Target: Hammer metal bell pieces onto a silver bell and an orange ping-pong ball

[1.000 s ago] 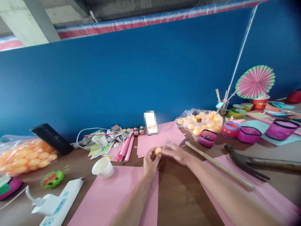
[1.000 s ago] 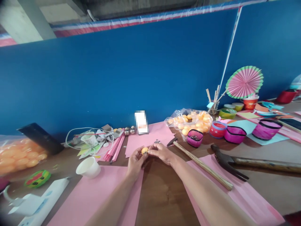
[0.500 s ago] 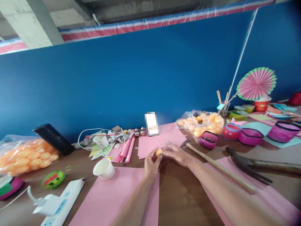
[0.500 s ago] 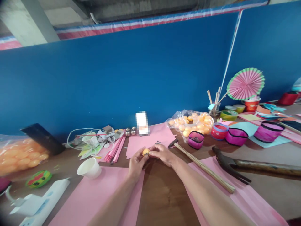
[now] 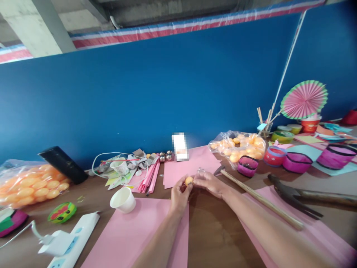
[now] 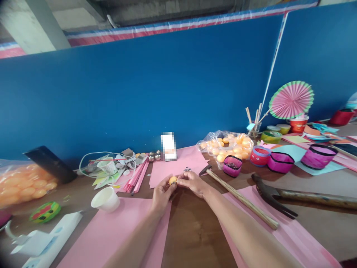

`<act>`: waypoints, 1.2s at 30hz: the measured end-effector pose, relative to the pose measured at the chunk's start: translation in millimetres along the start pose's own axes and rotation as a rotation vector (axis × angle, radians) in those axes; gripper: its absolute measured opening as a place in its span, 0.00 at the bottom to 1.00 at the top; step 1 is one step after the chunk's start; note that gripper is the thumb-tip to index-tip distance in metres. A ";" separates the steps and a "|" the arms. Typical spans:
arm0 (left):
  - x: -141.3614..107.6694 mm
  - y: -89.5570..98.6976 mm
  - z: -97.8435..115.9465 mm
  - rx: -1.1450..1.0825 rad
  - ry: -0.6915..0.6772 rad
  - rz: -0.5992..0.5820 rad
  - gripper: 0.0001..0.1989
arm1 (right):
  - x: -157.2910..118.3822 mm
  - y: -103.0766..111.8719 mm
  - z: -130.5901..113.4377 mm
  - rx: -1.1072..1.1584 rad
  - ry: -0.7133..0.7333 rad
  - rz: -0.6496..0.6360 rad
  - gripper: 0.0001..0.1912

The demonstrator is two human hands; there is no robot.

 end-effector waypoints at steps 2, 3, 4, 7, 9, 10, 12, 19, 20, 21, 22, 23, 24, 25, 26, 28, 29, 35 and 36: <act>-0.3 0.5 -0.5 0.004 0.005 0.006 0.26 | -0.5 0.4 -0.6 0.000 0.005 0.005 0.13; -0.3 0.8 -0.6 0.011 0.004 0.007 0.26 | -0.7 0.4 -1.0 0.004 0.009 0.006 0.13; -0.3 1.0 -0.5 0.021 0.002 0.006 0.26 | -0.9 0.2 -1.4 0.008 0.014 0.006 0.13; -0.1 1.4 0.2 0.056 -0.010 0.001 0.26 | -1.1 -0.8 -2.1 0.015 0.022 -0.002 0.12; 0.0 1.6 0.3 0.067 -0.011 0.000 0.26 | -1.0 -0.8 -1.7 0.010 0.014 -0.002 0.11; 0.0 1.5 0.2 0.069 -0.008 0.001 0.26 | -0.9 -0.5 -1.2 0.006 0.008 0.001 0.12; -0.1 1.0 0.1 0.064 -0.003 0.002 0.27 | -0.7 0.1 -0.6 0.001 0.001 0.008 0.12; -0.7 -1.6 3.2 0.076 -0.028 0.001 0.25 | -0.2 4.1 -3.0 -0.093 0.019 0.063 0.14; -0.7 -1.0 3.0 0.085 -0.027 0.006 0.25 | -0.3 4.8 -4.1 -0.111 0.027 0.075 0.14; -0.7 -0.5 2.8 0.091 -0.026 0.009 0.25 | -0.2 5.1 -4.9 -0.117 0.031 0.081 0.13; -0.5 -0.1 2.3 0.091 -0.023 0.011 0.25 | 0.0 4.7 -4.9 -0.111 0.032 0.079 0.13; -0.3 0.1 1.6 0.088 -0.018 0.011 0.26 | 0.3 3.9 -4.5 -0.095 0.032 0.073 0.14; 0.0 0.3 0.8 0.083 -0.013 0.011 0.26 | 0.6 3.2 -3.9 -0.071 0.032 0.065 0.14; 0.3 0.4 0.0 0.078 -0.007 0.009 0.27 | 0.9 2.6 -3.3 -0.045 0.035 0.058 0.14; 0.5 0.2 -0.6 0.069 -0.005 0.006 0.27 | 1.0 1.9 -3.1 -0.020 0.040 0.049 0.14; 0.9 -1.3 -1.2 0.042 -0.006 -0.012 0.27 | 1.0 -0.1 -3.9 0.017 0.057 0.027 0.14; 0.8 -2.1 -1.3 0.026 -0.008 -0.021 0.27 | 0.8 -1.2 -4.9 0.024 0.066 0.018 0.14; -0.6 -0.2 -3.0 -0.045 0.014 0.000 0.24 | -2.1 -5.0 -11.1 -0.098 0.076 0.038 0.15; -0.5 0.3 -3.2 -0.057 0.018 0.009 0.24 | -2.1 -5.2 -11.7 -0.117 0.077 0.043 0.15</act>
Point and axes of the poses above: each hand's wrist, its own x-axis towards the middle knuckle, its own y-axis out of the back of the hand, z = x × y, the point moved 10 cm from there along x, towards the middle knuckle, and after that the axes turned 7 degrees about -z, right-handed, at the moved point
